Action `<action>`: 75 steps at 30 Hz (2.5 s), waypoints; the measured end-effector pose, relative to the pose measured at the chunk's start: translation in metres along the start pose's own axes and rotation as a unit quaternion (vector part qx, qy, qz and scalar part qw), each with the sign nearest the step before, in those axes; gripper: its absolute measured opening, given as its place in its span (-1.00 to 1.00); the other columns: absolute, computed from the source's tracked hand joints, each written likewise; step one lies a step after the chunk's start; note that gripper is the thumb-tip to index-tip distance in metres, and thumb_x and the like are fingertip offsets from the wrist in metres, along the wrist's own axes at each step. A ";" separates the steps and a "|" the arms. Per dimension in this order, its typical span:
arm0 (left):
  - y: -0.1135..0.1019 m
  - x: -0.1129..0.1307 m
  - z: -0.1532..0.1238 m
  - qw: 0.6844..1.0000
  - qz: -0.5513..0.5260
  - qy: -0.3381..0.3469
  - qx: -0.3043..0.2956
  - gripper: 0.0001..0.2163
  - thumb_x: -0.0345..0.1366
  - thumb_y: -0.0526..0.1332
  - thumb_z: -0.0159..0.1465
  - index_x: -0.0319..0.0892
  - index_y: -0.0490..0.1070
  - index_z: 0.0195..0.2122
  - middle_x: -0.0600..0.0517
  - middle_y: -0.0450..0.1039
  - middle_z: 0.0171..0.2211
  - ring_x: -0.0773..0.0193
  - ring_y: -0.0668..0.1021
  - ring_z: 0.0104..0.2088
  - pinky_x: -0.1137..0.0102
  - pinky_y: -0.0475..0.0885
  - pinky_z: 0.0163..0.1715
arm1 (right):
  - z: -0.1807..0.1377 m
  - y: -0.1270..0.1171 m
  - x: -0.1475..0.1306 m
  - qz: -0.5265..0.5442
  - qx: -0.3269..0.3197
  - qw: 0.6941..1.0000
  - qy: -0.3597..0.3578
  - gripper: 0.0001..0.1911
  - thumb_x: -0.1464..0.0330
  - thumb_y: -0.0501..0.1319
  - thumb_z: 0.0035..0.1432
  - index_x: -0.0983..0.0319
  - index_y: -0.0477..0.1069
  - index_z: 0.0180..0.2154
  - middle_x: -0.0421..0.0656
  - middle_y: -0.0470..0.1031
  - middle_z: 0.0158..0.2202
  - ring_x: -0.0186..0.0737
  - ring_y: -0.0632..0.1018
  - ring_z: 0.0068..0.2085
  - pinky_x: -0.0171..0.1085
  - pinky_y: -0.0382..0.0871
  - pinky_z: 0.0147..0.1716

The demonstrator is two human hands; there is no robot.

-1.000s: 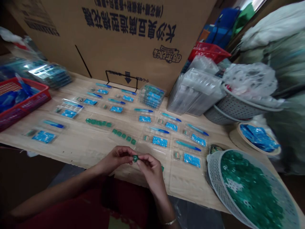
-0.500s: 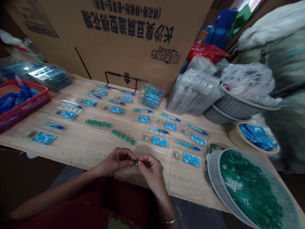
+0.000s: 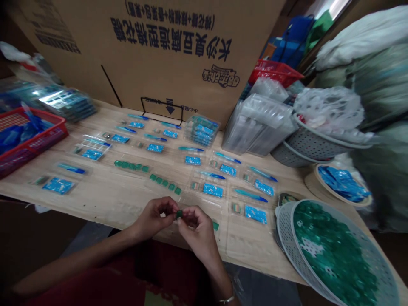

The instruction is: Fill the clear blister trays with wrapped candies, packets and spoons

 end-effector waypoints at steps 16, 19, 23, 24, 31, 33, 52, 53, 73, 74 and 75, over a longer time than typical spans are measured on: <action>-0.004 0.002 0.000 0.999 -0.024 0.012 0.032 -0.92 -0.45 0.18 -0.04 -0.19 0.28 -0.51 0.15 0.29 -0.58 0.44 0.34 -0.55 0.51 0.25 -0.51 | -0.001 -0.006 -0.009 -0.104 0.065 0.992 -0.037 -0.95 0.40 0.17 -0.11 0.21 0.30 -0.48 -0.29 0.32 -0.55 -0.36 0.37 -0.51 -0.40 0.26 -0.53; -0.006 0.001 0.002 0.998 -0.046 0.012 0.029 -0.91 -0.44 0.18 -0.03 -0.20 0.29 -0.47 0.15 0.30 -0.56 0.42 0.35 -0.54 0.50 0.28 -0.51 | 0.001 -0.010 -0.009 -0.089 0.065 0.993 -0.029 -0.94 0.40 0.16 -0.13 0.21 0.27 -0.52 -0.31 0.26 -0.58 -0.39 0.31 -0.54 -0.41 0.20 -0.56; 0.000 0.018 -0.002 0.988 0.113 0.103 -0.012 -0.88 -0.46 0.17 0.01 -0.20 0.42 -0.41 0.08 0.35 -0.46 0.35 0.40 -0.42 0.46 0.32 -0.39 | -0.001 -0.001 -0.014 -0.114 0.040 0.992 -0.041 -0.95 0.41 0.15 -0.10 0.21 0.26 -0.52 -0.31 0.27 -0.58 -0.38 0.31 -0.52 -0.41 0.20 -0.54; 0.001 0.021 -0.004 0.982 0.142 0.121 -0.011 -0.88 -0.47 0.15 0.02 -0.19 0.42 -0.43 0.07 0.36 -0.46 0.34 0.41 -0.41 0.45 0.32 -0.38 | -0.001 0.003 -0.015 -0.121 0.031 0.991 -0.046 -0.96 0.42 0.14 -0.09 0.21 0.26 -0.51 -0.30 0.27 -0.57 -0.37 0.32 -0.51 -0.41 0.21 -0.52; 0.003 0.008 -0.003 0.987 0.126 0.097 -0.007 -0.84 -0.52 0.07 0.05 -0.19 0.38 -0.42 0.09 0.40 -0.49 0.37 0.44 -0.45 0.49 0.29 -0.44 | -0.004 0.007 -0.017 -0.119 0.004 0.991 -0.057 -0.93 0.46 0.12 -0.11 0.19 0.24 -0.52 -0.29 0.26 -0.55 -0.34 0.32 -0.47 -0.38 0.22 -0.47; -0.004 0.002 0.000 0.996 0.057 0.067 0.033 -0.90 -0.50 0.10 0.03 -0.19 0.33 -0.45 0.12 0.36 -0.53 0.40 0.41 -0.49 0.51 0.28 -0.47 | -0.004 0.002 -0.015 -0.087 -0.001 0.995 -0.039 -0.94 0.44 0.15 -0.09 0.20 0.25 -0.52 -0.29 0.27 -0.55 -0.35 0.33 -0.48 -0.39 0.23 -0.49; 0.010 -0.006 0.004 0.999 -0.006 0.023 -0.035 -0.80 -0.34 0.28 0.05 -0.18 0.30 -0.31 0.07 0.39 -0.40 0.34 0.45 -0.38 0.42 0.38 -0.33 | -0.004 -0.033 0.000 -0.029 0.062 0.997 -0.037 -0.82 0.23 0.30 0.00 0.19 0.43 -0.41 -0.18 0.51 -0.41 -0.23 0.50 -0.37 -0.29 0.38 -0.37; 0.009 -0.007 0.005 0.997 0.063 0.032 -0.037 -0.79 -0.38 0.27 0.04 -0.17 0.32 -0.29 0.05 0.42 -0.36 0.29 0.46 -0.32 0.37 0.39 -0.27 | -0.004 -0.041 -0.004 -0.072 0.067 0.993 -0.059 -0.85 0.24 0.29 0.02 0.19 0.43 -0.41 -0.17 0.51 -0.40 -0.22 0.50 -0.35 -0.28 0.37 -0.36; 0.018 -0.013 0.003 0.896 0.409 0.121 -0.121 -0.75 -0.48 0.21 0.04 -0.18 0.43 -0.22 -0.06 0.47 -0.20 0.10 0.45 -0.14 0.24 0.33 -0.10 | -0.016 -0.076 -0.032 -0.387 0.062 0.889 -0.237 -0.85 0.27 0.14 0.16 0.14 0.45 -0.27 -0.04 0.49 -0.14 -0.05 0.50 -0.11 -0.09 0.39 -0.15; 0.019 -0.008 0.002 0.893 0.409 0.148 -0.117 -0.77 -0.46 0.21 0.07 -0.18 0.43 -0.21 -0.07 0.46 -0.17 0.10 0.44 -0.13 0.24 0.32 -0.08 | -0.025 -0.110 -0.042 -0.412 0.141 0.870 -0.232 -0.81 0.23 0.11 0.16 0.15 0.45 -0.30 -0.01 0.50 -0.17 -0.02 0.51 -0.13 -0.07 0.39 -0.16; 0.022 -0.003 0.001 0.887 0.409 0.177 -0.118 -0.79 -0.45 0.20 0.11 -0.18 0.44 -0.21 -0.08 0.45 -0.15 0.10 0.43 -0.12 0.24 0.31 -0.08 | -0.036 -0.148 -0.052 -0.448 0.229 0.836 -0.220 -0.76 0.18 0.10 0.13 0.17 0.45 -0.34 0.01 0.51 -0.22 0.01 0.51 -0.17 -0.04 0.38 -0.19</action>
Point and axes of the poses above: each hand's wrist, its own z-axis towards the middle knuckle, its own y-axis out of the palm, x = y × z, the point moved 8 cm from there along z, towards the middle knuckle
